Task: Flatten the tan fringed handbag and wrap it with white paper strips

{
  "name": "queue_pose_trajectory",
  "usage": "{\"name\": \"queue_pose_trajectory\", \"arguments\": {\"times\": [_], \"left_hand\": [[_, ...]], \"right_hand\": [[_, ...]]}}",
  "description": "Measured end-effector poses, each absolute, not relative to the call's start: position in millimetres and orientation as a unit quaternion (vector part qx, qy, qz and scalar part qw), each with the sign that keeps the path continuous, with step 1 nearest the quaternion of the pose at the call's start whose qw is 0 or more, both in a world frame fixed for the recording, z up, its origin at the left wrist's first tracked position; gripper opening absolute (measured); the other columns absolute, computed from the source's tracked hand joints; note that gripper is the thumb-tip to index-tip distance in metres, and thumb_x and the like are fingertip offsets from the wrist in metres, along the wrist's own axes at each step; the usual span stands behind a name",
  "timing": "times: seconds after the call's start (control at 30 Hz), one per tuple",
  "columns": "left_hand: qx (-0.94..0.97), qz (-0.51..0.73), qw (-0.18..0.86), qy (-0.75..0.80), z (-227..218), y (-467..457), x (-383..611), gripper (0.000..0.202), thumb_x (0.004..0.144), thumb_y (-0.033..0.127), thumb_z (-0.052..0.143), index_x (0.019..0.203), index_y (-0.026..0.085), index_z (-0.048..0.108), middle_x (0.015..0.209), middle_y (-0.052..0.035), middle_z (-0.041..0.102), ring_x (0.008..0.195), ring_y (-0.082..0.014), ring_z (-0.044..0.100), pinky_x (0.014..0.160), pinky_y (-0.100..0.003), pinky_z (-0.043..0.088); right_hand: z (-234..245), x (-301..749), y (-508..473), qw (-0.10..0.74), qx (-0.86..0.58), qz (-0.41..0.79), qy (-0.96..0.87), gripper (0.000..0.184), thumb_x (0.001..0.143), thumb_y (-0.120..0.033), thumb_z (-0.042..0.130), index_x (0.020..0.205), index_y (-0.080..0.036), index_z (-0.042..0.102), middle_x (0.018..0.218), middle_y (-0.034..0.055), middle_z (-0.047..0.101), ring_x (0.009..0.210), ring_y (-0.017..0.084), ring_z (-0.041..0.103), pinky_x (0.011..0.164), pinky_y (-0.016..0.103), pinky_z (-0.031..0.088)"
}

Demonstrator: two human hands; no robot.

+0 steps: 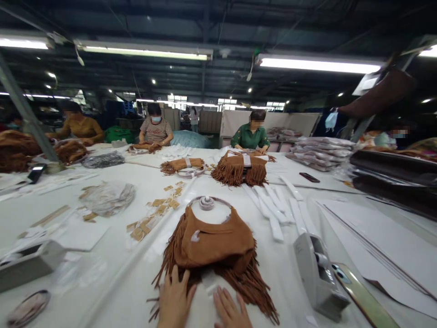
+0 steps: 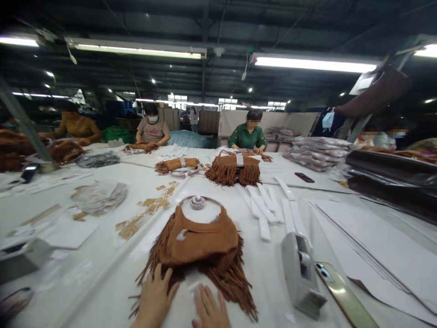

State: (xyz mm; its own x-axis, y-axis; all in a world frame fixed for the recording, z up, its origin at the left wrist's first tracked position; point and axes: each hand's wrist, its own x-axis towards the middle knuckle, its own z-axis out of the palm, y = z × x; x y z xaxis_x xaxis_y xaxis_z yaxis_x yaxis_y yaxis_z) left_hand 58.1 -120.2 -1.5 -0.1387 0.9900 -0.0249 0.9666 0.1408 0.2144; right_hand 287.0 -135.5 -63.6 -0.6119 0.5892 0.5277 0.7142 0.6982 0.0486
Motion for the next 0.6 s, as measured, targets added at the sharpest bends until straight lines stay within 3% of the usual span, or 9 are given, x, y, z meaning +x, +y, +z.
{"name": "queue_pose_trajectory", "arguments": {"times": [0.1, 0.27, 0.43, 0.5, 0.6], "left_hand": [[0.676, 0.061, 0.061, 0.732, 8.9, -108.1, 49.8, 0.035, 0.094, 0.035, 0.04, 0.122, 0.024, 0.057, 0.128, -0.0163, 0.044, 0.112, -0.0318, 0.049, 0.094, -0.042, 0.04], [0.728, -0.013, 0.123, 0.675, 9.6, -88.7, 35.9, 0.032, 0.094, 0.02, 0.034, 0.121, 0.024, 0.052, 0.117, -0.0136, 0.046, 0.087, -0.0232, 0.062, 0.074, -0.033, 0.049], [0.757, -0.03, 0.144, 0.636, 11.3, -80.5, 25.9, 0.051, 0.083, -0.001, 0.027, 0.122, 0.022, 0.052, 0.112, -0.0149, 0.052, 0.083, -0.0241, 0.065, 0.073, -0.035, 0.05], [0.768, -0.023, 0.161, 0.619, 13.8, -76.6, 21.4, 0.051, 0.083, 0.0, 0.027, 0.122, 0.021, 0.053, 0.11, -0.0151, 0.054, 0.085, -0.0259, 0.065, 0.075, -0.037, 0.05], [0.783, 0.005, 0.198, 0.59, 18.4, -65.5, 13.4, 0.053, 0.083, 0.002, 0.032, 0.126, 0.024, 0.053, 0.107, -0.013, 0.061, 0.093, -0.0262, 0.065, 0.083, -0.038, 0.05]], "right_hand": [[-47.6, 282.5, -143.0, 0.198, -0.411, -0.094, -0.885, 0.051, 0.097, -0.033, 0.043, 0.145, -0.02, 0.034, 0.144, 0.0078, 0.046, 0.13, 0.022, 0.045, 0.112, 0.039, 0.026], [-38.9, 269.5, -141.2, 0.18, -0.441, -0.081, -0.875, 0.036, 0.095, -0.016, 0.042, 0.128, -0.017, 0.055, 0.134, 0.0089, 0.056, 0.127, 0.023, 0.048, 0.108, 0.044, 0.032], [-39.1, 267.0, -134.3, 0.143, -0.411, -0.083, -0.897, 0.064, 0.078, 0.007, 0.032, 0.138, -0.013, 0.044, 0.142, 0.0107, 0.048, 0.132, 0.023, 0.043, 0.106, 0.045, 0.038], [-37.2, 267.4, -134.6, 0.131, -0.399, -0.065, -0.905, 0.066, 0.078, 0.007, 0.032, 0.139, -0.014, 0.043, 0.141, 0.0101, 0.049, 0.131, 0.022, 0.044, 0.106, 0.046, 0.038], [-34.1, 264.1, -138.4, 0.138, -0.414, -0.037, -0.899, 0.05, 0.088, -0.006, 0.039, 0.137, -0.013, 0.045, 0.139, 0.0115, 0.051, 0.129, 0.023, 0.046, 0.106, 0.047, 0.039]]}}
